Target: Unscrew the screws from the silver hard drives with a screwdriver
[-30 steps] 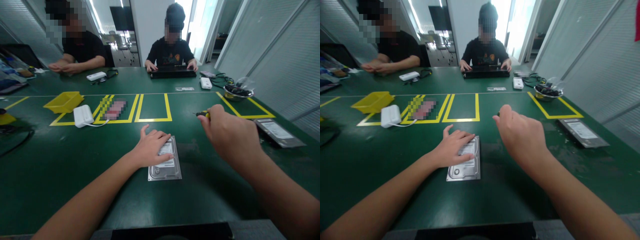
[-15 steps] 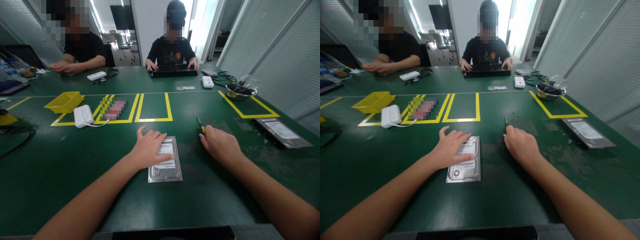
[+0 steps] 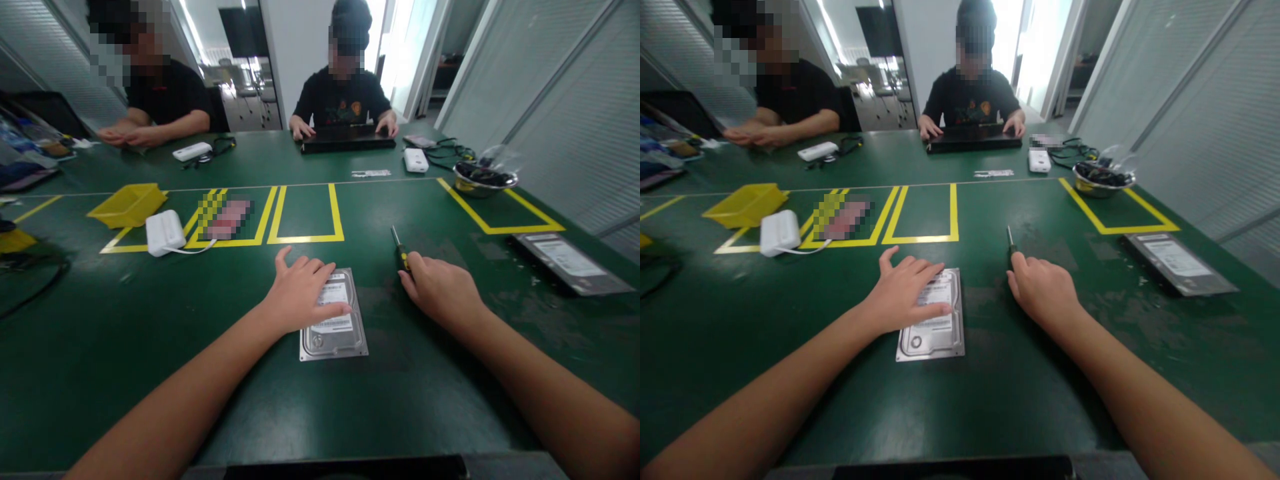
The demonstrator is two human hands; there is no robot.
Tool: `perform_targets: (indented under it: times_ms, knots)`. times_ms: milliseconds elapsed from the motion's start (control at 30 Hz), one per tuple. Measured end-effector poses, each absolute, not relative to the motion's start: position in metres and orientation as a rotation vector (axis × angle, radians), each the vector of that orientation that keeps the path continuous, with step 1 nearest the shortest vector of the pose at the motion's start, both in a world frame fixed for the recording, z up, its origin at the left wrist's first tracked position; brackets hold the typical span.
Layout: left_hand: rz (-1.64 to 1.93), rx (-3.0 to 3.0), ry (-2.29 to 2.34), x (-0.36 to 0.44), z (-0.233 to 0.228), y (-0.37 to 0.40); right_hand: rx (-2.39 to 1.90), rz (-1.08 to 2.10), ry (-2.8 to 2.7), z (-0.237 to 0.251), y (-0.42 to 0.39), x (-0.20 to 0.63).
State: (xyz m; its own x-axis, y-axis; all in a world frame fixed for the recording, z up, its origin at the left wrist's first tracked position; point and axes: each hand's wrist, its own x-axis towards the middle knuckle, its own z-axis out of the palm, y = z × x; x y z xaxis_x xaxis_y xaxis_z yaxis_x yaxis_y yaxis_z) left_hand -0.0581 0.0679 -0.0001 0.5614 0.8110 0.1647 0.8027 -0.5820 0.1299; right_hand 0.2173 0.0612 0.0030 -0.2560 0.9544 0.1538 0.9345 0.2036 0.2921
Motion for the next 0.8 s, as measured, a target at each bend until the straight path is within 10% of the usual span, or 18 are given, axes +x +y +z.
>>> perform_targets:
  times_ms: [800]
  knots:
    - [0.476,2.657,1.507,-0.052,-0.004,0.071,1.919,0.448,2.288,0.010,0.057,0.240]
